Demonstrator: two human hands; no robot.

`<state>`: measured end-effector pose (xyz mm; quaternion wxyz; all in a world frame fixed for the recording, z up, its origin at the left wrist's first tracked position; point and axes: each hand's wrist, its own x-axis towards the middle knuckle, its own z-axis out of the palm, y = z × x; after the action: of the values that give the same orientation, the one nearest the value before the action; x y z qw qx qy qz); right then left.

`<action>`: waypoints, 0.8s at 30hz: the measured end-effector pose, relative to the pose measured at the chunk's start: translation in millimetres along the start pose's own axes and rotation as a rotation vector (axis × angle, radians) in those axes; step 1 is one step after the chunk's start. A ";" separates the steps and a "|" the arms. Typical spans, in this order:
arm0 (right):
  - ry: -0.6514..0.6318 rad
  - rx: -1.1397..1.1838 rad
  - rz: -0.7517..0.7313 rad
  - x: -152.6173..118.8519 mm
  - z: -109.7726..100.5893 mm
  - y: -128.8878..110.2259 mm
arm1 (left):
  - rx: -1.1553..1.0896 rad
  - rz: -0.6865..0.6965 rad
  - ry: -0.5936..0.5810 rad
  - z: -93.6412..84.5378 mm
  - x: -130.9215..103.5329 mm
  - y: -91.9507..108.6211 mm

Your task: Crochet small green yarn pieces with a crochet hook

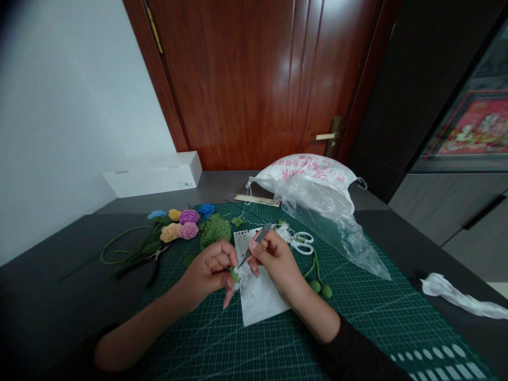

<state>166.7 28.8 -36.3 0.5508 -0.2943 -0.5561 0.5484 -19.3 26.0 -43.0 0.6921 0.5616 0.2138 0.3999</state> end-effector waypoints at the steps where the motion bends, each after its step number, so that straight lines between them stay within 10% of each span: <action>1: -0.024 0.004 0.018 0.0 -0.2 0.6 | -0.007 -0.004 -0.013 0.3 -0.2 -0.4; 10: -0.072 -0.201 -0.124 -8.1 5.7 4.2 | -0.076 -0.007 0.010 2.1 -0.2 -9.4; 24: 0.232 -0.182 -0.292 -7.3 -0.9 -1.2 | -0.001 0.064 0.109 2.4 0.3 2.7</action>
<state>169.5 22.1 -37.5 0.6558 -0.3205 -0.5730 0.3727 -18.2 24.9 -39.7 0.6665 0.5453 0.2330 0.4519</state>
